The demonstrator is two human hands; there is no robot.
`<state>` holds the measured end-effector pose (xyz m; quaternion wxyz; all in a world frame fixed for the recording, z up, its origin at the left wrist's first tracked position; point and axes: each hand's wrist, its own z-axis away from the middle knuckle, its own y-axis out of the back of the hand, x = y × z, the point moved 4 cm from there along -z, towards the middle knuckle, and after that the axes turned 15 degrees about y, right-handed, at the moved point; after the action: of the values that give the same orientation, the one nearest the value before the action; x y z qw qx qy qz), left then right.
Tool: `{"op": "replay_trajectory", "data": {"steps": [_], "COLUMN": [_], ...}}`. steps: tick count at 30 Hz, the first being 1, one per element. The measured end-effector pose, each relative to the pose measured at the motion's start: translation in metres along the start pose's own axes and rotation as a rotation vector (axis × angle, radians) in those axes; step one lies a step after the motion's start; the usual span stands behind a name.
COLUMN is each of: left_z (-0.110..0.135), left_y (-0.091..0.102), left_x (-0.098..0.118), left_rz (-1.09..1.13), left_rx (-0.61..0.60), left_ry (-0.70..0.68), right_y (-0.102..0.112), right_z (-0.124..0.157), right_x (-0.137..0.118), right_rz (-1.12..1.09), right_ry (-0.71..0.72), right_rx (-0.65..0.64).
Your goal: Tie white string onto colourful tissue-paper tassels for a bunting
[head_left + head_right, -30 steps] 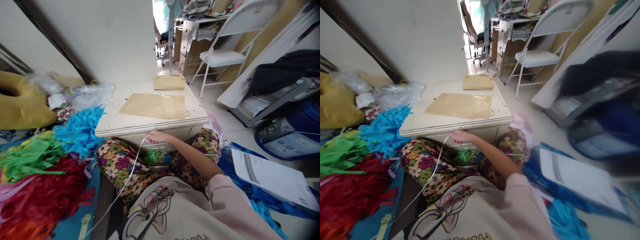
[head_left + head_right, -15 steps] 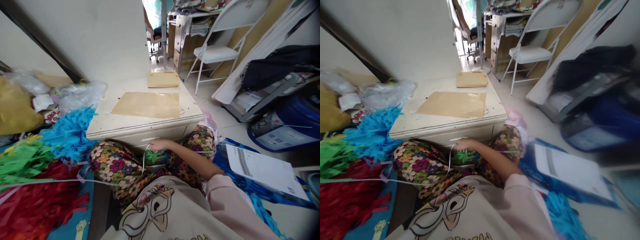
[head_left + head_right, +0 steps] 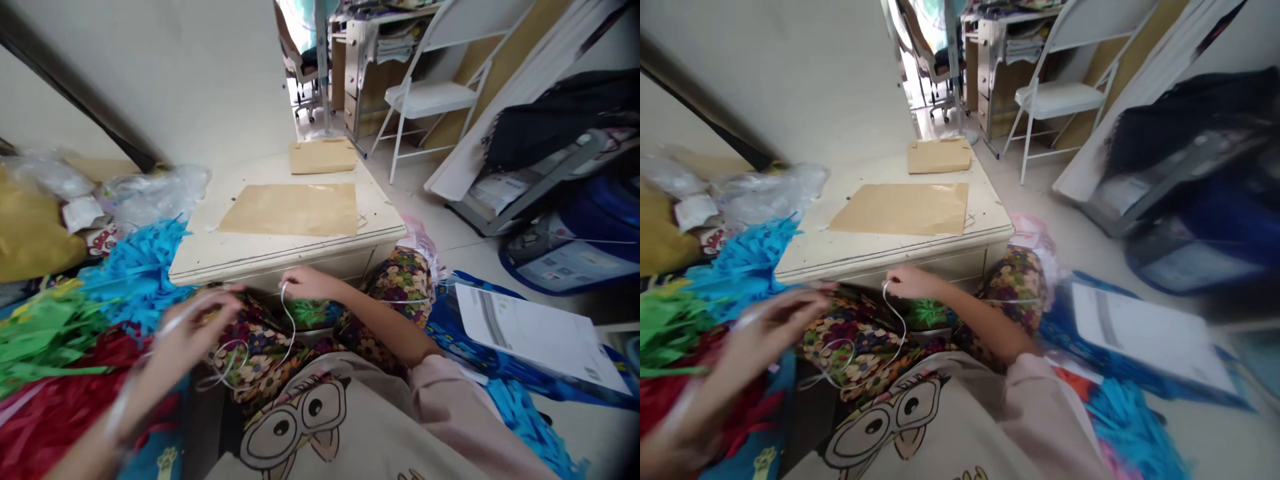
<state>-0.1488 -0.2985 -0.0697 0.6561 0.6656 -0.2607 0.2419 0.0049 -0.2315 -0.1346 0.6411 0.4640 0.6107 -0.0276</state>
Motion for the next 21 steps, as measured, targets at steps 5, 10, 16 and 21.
{"op": "replay_trajectory", "data": {"steps": [5,10,16,21], "left_z": [-0.028,-0.030,-0.020,-0.021], "left_y": [-0.074,-0.102,-0.101,-0.081], "left_x": [-0.011,-0.021,-0.036,-0.025], "left_rz": [0.141,0.535,0.980,1.198], "left_rx": [-0.311,-0.608,-0.782,-0.746], "left_ry": [0.193,0.379,0.683,0.519], "right_y": [-0.004,-0.011,-0.030,-0.063], "right_z": [0.008,0.013,0.008,0.010], "right_x": [-0.001,0.012,0.026,0.072], "right_rz": [0.067,0.081,0.069,0.057], "right_ry": [-0.012,-0.061,-0.081,-0.260], "right_rx": [0.056,0.062,-0.023,-0.115]}}
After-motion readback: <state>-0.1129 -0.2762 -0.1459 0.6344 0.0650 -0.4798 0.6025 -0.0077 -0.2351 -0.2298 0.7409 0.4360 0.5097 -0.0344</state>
